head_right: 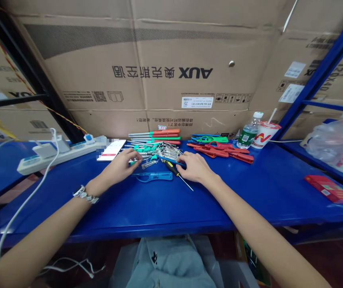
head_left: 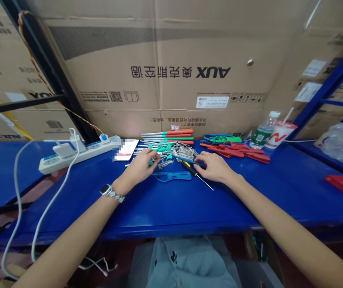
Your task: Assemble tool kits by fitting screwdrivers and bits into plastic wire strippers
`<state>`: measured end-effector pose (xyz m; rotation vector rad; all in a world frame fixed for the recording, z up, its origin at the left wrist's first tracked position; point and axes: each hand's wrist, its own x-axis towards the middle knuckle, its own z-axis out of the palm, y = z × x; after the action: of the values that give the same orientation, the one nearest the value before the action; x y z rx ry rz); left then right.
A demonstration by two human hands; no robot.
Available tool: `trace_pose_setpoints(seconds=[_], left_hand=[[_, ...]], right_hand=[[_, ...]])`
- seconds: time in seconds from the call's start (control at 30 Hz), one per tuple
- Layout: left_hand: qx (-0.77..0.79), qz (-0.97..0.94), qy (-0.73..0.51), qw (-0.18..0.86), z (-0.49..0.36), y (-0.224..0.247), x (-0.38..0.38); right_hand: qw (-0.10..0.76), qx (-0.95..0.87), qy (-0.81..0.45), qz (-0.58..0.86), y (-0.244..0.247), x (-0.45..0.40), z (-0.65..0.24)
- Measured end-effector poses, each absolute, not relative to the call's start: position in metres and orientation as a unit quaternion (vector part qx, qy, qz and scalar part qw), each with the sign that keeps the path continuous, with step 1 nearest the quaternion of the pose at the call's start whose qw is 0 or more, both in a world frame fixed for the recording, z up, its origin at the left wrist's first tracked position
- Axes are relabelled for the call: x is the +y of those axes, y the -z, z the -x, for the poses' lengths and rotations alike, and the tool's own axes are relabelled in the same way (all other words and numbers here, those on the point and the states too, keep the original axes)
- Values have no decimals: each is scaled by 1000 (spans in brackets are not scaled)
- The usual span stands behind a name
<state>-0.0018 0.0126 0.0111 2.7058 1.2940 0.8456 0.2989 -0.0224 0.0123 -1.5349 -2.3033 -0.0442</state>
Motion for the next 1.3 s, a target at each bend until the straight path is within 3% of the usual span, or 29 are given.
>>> trace_pose_setpoints(seconds=[0.17,0.3,0.47,0.97,1.3], left_hand=[[455,-880,-112,-85,-9,-34,41],[482,-867,-70,-101,-20,-36,52],[462,-872,-126,-99,-23,-20,57],[446,-880,-149,-67,-13,-15,60],[398,-883,-245,-46,-9,-24,50]], right_hand=[[266,-798,13,541,-21,-6,-279],[246,-795,-7,554,-30,23,-254],[170,-792,-31,586,-31,44,-230],[158,-760,-32,629,-29,52,-226],[298,-801,19,519,-18,37,-234]])
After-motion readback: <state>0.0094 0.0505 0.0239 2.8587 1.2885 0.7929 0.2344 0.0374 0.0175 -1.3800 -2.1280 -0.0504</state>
